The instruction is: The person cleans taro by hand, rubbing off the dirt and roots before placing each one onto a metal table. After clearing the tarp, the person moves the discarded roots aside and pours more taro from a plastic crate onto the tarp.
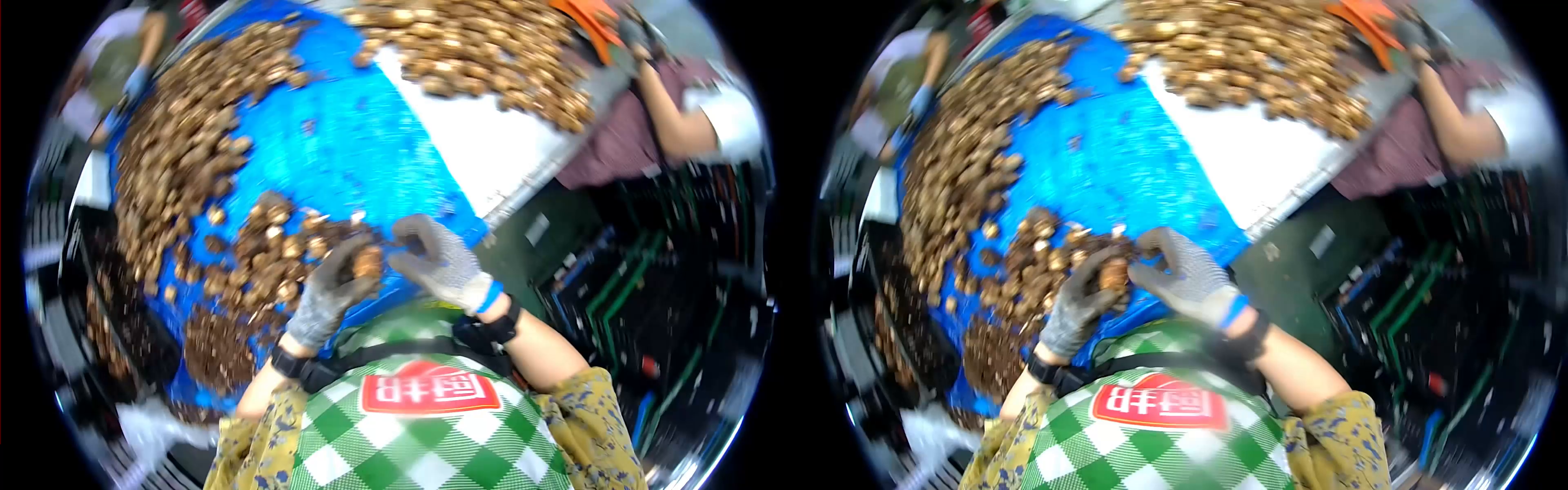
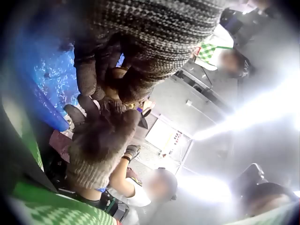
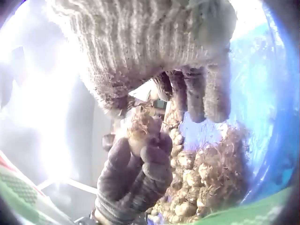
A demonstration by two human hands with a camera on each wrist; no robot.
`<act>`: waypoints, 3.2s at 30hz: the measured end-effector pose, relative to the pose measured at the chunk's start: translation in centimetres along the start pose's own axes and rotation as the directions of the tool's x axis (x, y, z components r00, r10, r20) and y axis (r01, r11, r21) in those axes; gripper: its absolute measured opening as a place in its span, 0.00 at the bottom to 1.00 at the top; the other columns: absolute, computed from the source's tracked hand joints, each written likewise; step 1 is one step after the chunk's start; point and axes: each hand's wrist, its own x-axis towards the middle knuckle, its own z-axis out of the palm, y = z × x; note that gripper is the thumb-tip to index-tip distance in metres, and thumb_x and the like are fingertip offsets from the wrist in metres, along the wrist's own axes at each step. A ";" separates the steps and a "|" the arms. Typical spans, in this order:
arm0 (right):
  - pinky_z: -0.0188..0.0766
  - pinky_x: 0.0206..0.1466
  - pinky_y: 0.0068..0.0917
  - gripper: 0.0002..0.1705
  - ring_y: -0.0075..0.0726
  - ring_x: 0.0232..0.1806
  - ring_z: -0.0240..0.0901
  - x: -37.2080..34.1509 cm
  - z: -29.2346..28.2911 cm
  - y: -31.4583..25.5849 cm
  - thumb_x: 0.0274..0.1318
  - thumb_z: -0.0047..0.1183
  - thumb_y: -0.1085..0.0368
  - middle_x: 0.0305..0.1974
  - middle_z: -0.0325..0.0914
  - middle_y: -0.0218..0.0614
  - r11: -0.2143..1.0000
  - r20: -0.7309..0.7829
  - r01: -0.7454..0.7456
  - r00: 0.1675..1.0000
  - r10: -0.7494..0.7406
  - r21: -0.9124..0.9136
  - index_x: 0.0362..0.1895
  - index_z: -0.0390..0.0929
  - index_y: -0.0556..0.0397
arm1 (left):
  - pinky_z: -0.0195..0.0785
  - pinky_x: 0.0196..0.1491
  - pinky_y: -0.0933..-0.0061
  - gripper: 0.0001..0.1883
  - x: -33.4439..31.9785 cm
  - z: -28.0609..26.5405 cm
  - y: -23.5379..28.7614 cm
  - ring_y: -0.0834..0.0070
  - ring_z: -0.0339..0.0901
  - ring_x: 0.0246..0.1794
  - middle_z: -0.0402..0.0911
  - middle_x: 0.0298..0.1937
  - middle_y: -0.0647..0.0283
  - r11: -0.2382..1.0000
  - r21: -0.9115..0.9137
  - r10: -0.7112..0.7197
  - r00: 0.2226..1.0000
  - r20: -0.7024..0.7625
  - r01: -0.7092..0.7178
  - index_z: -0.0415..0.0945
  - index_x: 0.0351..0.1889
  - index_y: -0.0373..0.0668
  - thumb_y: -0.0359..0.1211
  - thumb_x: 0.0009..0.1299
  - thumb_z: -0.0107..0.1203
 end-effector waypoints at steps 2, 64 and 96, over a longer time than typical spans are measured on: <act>0.71 0.36 0.36 0.19 0.42 0.34 0.74 1.0 0.5 -2.0 0.55 0.58 0.56 0.36 0.76 0.45 0.990 0.140 0.026 0.990 -0.007 -0.135 0.43 0.74 0.58 | 0.73 0.40 0.78 0.32 0.0 -0.4 -0.1 0.78 0.76 0.41 0.76 0.52 0.59 0.993 -0.092 0.074 0.996 -0.051 -0.079 0.62 0.65 0.40 0.31 0.63 0.59; 0.69 0.30 0.41 0.09 0.52 0.27 0.74 5.5 3.3 -3.7 0.51 0.59 0.60 0.26 0.76 0.44 0.876 0.315 0.237 0.943 -0.104 -0.420 0.26 0.78 0.51 | 0.70 0.40 0.80 0.20 -0.9 -3.2 -5.2 0.82 0.73 0.37 0.77 0.44 0.62 0.732 -0.668 0.136 0.990 -0.048 -0.133 0.69 0.57 0.37 0.41 0.75 0.48; 0.74 0.44 0.30 0.32 0.38 0.48 0.75 4.5 3.5 -2.4 0.57 0.56 0.59 0.53 0.73 0.42 0.951 0.522 -0.178 0.853 0.020 0.254 0.64 0.62 0.56 | 0.57 0.17 0.83 0.28 -0.9 -2.5 -3.6 0.84 0.66 0.14 0.69 0.16 0.72 0.879 -0.475 -0.095 0.992 -0.077 0.048 0.72 0.27 0.43 0.59 0.72 0.44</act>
